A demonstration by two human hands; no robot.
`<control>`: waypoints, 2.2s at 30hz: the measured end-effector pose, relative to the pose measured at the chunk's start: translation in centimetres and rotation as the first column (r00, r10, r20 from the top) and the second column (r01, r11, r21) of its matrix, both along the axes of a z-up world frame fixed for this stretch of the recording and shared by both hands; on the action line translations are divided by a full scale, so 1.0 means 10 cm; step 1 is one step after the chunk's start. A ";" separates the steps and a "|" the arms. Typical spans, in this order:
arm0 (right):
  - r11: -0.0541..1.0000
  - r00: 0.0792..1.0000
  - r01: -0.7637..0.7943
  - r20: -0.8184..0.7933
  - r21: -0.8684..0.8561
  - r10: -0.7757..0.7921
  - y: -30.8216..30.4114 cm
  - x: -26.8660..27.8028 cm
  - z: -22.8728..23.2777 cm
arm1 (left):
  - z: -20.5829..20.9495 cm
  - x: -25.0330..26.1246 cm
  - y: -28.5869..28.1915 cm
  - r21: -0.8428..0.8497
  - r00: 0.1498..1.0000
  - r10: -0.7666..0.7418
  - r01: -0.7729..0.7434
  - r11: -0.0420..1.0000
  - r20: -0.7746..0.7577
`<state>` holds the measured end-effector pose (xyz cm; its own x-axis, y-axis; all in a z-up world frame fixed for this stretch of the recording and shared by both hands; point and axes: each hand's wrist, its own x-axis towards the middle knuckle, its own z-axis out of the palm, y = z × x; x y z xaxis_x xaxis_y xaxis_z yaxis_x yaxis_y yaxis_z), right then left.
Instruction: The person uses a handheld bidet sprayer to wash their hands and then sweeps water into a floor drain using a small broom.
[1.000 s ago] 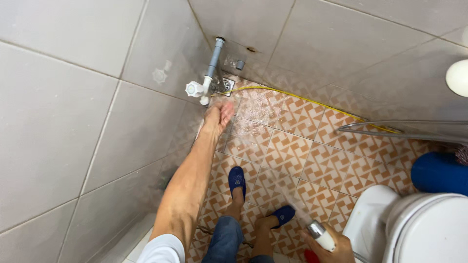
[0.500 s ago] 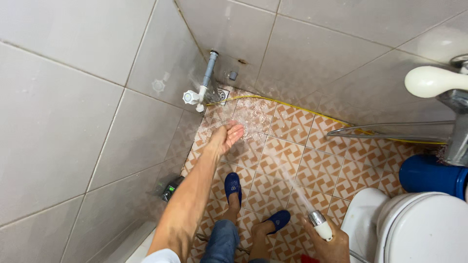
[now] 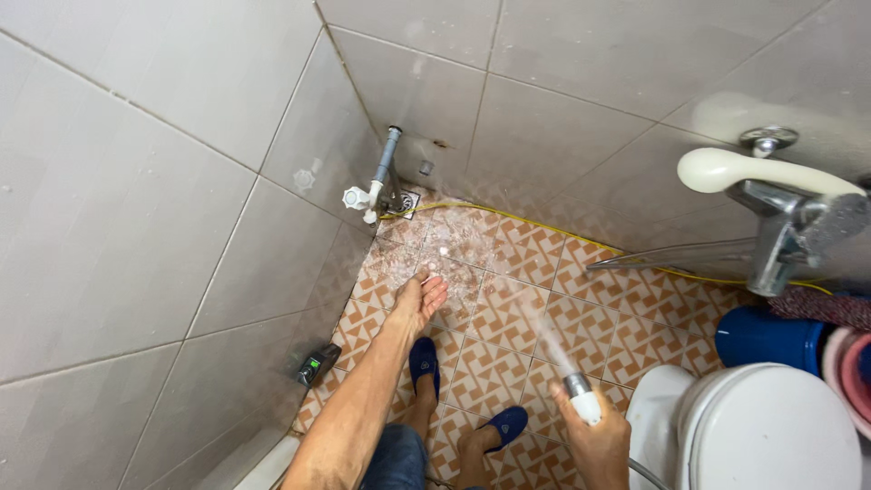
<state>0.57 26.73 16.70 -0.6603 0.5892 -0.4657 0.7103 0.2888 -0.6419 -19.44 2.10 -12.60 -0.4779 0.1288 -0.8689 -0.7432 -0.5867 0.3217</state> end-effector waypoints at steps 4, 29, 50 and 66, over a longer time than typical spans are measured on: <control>0.998 0.999 0.036 -0.002 0.055 -0.036 0.06 0.10 -0.03 | 0.19 0.01 0.15 0.003 0.999 -0.022 0.022 1.000 -0.036; 0.706 0.718 0.696 -0.168 0.132 -0.676 0.48 1.24 0.35 | 2.29 1.16 2.48 0.247 0.784 -0.586 0.621 0.744 -0.207; 0.734 0.739 0.674 -0.071 0.084 -0.670 0.90 1.67 0.11 | 2.35 1.52 2.68 0.340 0.780 -0.591 0.624 0.704 -0.206; -0.022 -0.060 0.972 -0.157 -0.233 -0.986 0.58 2.58 -0.25 | 2.02 1.77 2.56 0.124 0.548 -0.828 0.836 0.535 -0.118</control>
<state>26.35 32.48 14.22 0.5071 0.7155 -0.4805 0.0928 -0.5995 -0.7950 -1.79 27.72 7.63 -0.1196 0.6091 -0.7841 -0.9102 0.2482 0.3317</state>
